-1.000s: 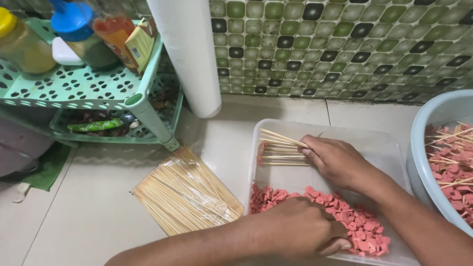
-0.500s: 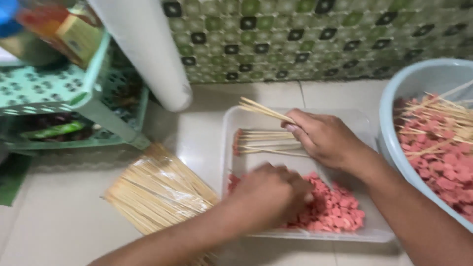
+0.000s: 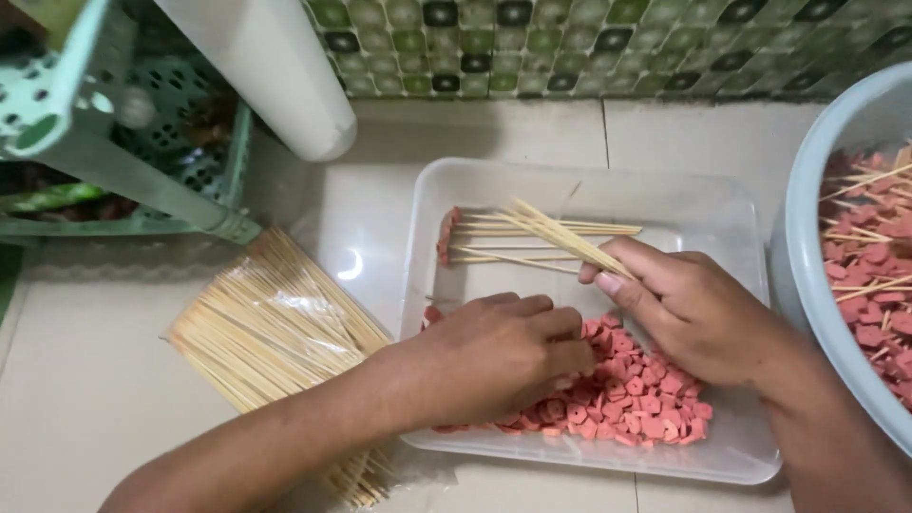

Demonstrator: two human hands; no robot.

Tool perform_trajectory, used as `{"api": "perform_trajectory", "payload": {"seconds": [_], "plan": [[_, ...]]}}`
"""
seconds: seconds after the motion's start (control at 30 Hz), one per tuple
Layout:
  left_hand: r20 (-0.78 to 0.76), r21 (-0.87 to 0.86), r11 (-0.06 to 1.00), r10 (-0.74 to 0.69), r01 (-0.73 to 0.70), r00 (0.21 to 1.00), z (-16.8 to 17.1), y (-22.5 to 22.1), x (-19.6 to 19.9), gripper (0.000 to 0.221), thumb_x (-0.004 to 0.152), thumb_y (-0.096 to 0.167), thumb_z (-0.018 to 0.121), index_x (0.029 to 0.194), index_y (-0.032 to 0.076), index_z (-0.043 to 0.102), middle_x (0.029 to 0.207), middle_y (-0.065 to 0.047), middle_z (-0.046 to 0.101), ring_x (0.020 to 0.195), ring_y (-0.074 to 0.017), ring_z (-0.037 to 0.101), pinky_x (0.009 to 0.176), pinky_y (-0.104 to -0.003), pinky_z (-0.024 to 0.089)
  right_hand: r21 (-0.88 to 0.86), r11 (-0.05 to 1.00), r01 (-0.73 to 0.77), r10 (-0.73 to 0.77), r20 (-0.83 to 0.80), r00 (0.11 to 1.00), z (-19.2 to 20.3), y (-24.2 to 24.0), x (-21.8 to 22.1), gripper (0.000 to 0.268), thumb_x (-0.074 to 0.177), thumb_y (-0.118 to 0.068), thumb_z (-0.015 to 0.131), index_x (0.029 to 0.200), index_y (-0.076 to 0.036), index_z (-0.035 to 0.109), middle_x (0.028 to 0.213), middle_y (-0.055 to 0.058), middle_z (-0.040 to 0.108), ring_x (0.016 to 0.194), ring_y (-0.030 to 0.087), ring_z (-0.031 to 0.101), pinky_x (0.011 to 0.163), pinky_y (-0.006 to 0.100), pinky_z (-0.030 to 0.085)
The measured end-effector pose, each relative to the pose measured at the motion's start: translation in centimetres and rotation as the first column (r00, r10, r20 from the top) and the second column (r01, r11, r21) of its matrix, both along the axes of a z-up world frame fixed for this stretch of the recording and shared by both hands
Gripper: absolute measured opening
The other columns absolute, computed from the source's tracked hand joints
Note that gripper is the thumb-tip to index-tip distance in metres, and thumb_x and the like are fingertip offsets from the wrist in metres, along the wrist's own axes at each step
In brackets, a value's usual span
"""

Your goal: Skewering small diced pieces of pink food onto wooden skewers for snack preparation.

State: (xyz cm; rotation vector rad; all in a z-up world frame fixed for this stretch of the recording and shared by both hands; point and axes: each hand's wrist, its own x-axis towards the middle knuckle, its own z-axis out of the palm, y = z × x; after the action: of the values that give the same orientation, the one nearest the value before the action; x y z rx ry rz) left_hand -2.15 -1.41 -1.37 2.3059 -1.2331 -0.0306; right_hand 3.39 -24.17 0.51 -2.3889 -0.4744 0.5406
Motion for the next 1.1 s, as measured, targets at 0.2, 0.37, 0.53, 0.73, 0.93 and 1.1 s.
{"api": "perform_trajectory", "payload": {"seconds": [0.2,0.37,0.53,0.73,0.93,1.1], "plan": [[-0.099,0.049,0.998,-0.035,0.040,0.994,0.54,0.01,0.11,0.018,0.090,0.015,0.063,0.104,0.009,0.073,0.098,-0.008,0.064,0.088,-0.0278,0.066,0.079,-0.044,0.052,-0.097,0.991,-0.095,0.105,0.108,0.989,-0.55,-0.04,-0.24,0.014,0.093,-0.020,0.058,0.104,-0.015,0.066,0.078,0.003,0.083,0.053,0.028,0.070,0.055,0.045,0.046],[-0.147,0.089,0.993,-0.059,0.072,0.987,0.33,-0.19,0.02,0.018,0.086,0.013,0.066,0.102,0.012,0.076,0.098,-0.005,0.065,0.088,-0.0236,0.066,0.080,-0.042,0.053,-0.121,0.988,-0.091,0.104,0.106,0.989,-0.56,-0.09,-0.31,0.014,0.093,-0.021,0.058,0.104,-0.016,0.065,0.078,0.003,0.084,0.051,0.028,0.070,0.053,0.046,0.046],[-0.213,0.082,0.993,-0.065,0.084,0.975,0.26,-0.16,-0.24,0.012,0.089,0.021,0.069,0.096,0.014,0.074,0.098,-0.004,0.061,0.092,-0.0226,0.060,0.084,-0.042,0.051,-0.090,0.990,-0.108,0.121,0.143,0.982,-0.63,-0.10,-0.52,0.017,0.091,-0.018,0.059,0.106,-0.015,0.065,0.084,0.003,0.084,0.055,0.029,0.072,0.055,0.047,0.048],[-0.181,0.053,0.996,-0.055,0.065,0.982,-0.11,0.07,-0.43,0.013,0.083,0.023,0.073,0.093,0.016,0.075,0.099,-0.004,0.061,0.096,-0.0227,0.057,0.086,-0.040,0.050,-0.077,0.988,-0.131,0.143,0.197,0.970,-0.96,-0.26,-0.59,0.020,0.089,-0.017,0.060,0.108,-0.014,0.066,0.086,0.003,0.083,0.058,0.030,0.072,0.056,0.045,0.049],[-0.165,0.050,0.995,-0.076,0.086,0.983,-0.11,0.07,-0.39,0.014,0.081,0.020,0.073,0.094,0.016,0.077,0.098,-0.005,0.061,0.096,-0.0232,0.057,0.088,-0.040,0.050,-0.099,0.988,-0.117,0.132,0.163,0.978,-0.68,0.01,-0.76,0.014,0.091,-0.019,0.059,0.103,-0.015,0.066,0.082,0.002,0.083,0.055,0.028,0.071,0.055,0.045,0.048],[-0.155,0.041,0.995,-0.088,0.095,0.984,-0.46,0.22,-0.30,0.017,0.084,0.021,0.072,0.098,0.016,0.080,0.100,-0.003,0.061,0.097,-0.0219,0.056,0.091,-0.038,0.050,-0.078,0.990,-0.117,0.129,0.178,0.976,-0.60,0.03,-0.73,0.017,0.089,-0.017,0.060,0.105,-0.014,0.067,0.088,0.002,0.086,0.056,0.028,0.074,0.054,0.044,0.051]]}}
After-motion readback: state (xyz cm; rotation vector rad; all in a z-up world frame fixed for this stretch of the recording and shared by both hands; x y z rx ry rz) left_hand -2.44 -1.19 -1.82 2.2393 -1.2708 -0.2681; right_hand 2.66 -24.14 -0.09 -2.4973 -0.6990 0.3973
